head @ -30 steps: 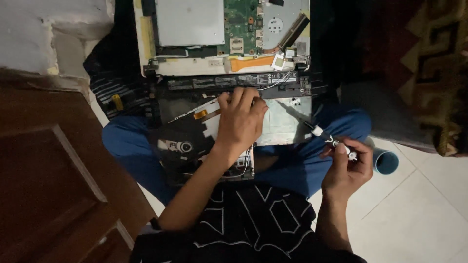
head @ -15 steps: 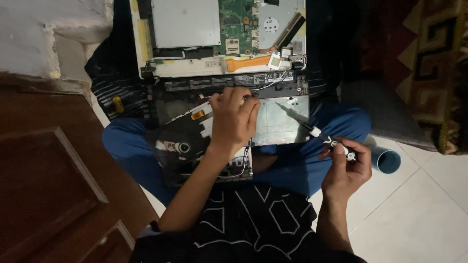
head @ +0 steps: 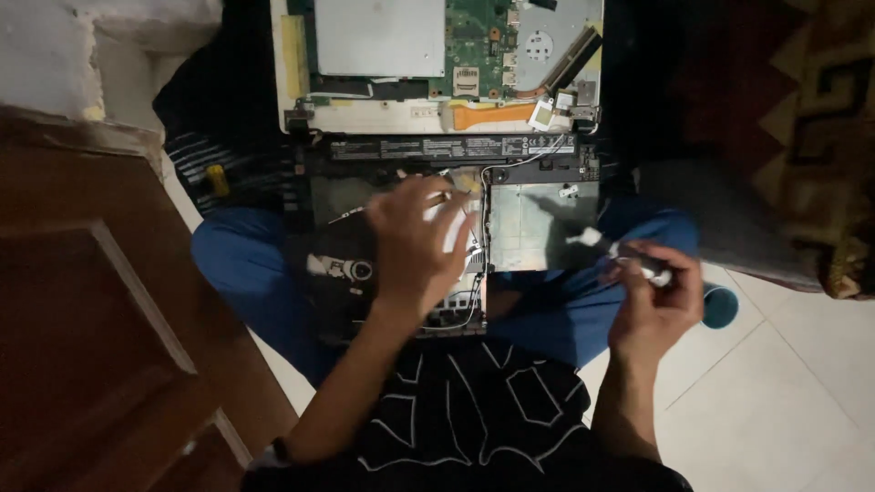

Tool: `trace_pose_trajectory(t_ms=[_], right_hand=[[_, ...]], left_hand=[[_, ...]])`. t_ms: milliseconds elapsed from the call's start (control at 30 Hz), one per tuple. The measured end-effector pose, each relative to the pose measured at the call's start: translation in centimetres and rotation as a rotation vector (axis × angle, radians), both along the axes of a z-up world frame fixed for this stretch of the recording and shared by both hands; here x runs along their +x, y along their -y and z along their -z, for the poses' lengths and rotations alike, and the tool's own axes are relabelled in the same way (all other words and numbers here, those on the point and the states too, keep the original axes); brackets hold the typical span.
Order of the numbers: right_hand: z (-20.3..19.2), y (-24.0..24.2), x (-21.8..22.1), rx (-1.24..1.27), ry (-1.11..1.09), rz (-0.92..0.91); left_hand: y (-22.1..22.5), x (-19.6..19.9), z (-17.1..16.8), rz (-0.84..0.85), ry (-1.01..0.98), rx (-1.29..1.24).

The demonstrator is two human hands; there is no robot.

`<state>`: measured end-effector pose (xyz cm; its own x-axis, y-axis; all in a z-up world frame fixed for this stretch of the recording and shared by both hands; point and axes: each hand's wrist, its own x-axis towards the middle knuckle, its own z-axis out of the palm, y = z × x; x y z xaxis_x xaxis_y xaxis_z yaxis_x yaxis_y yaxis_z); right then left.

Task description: Disassembling a laptop to remove the optical drive and its mounting bracket using a screwdriver

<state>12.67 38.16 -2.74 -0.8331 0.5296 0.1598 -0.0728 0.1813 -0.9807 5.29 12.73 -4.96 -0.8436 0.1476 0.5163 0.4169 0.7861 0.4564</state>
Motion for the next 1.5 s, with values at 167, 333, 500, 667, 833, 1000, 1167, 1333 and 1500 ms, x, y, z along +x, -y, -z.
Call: trace_pose_trajectory(t_ms=[167, 333, 500, 667, 833, 1000, 1167, 1333, 1500], right_hand=[[-2.3, -0.9, 0.9, -0.177, -0.021, -0.052], [-3.1, -0.6, 1.5, -0.104, 0.024, 0.003], [-2.1, -1.0, 2.0, -0.159, 0.016, -0.03], [-0.7, -1.6, 1.8, -0.152, -0.016, -0.003], [-0.2, -1.4, 1.7, -0.132, -0.047, 0.045], [-0.4, -1.2, 1.8, -0.148, -0.062, 0.053], [-1.0, -1.2, 1.5, -0.182, -0.056, 0.094], [-1.2, -0.6, 1.4, -0.137, -0.037, 0.068], [-2.5, 1.5, 1.1, 0.064, 0.06, -0.084]], left_hand=[[-4.3, -1.4, -1.8, 0.179, 0.193, 0.009], [-6.3, -2.3, -0.9, 0.194, 0.197, 0.01], [-5.9, -2.4, -0.5, 0.153, 0.24, -0.054], [-5.3, -2.8, 0.0, 0.165, 0.101, -0.04], [-5.1, -3.0, 1.1, 0.158, -0.015, -0.008], [-4.1, -2.7, 0.5, 0.167, -0.014, 0.004], [-1.5, -2.2, -0.1, 0.147, 0.011, 0.094], [1.6, -1.4, -0.9, 0.072, -0.054, 0.09], [4.2, -0.8, -1.6, -0.067, 0.087, 0.006]])
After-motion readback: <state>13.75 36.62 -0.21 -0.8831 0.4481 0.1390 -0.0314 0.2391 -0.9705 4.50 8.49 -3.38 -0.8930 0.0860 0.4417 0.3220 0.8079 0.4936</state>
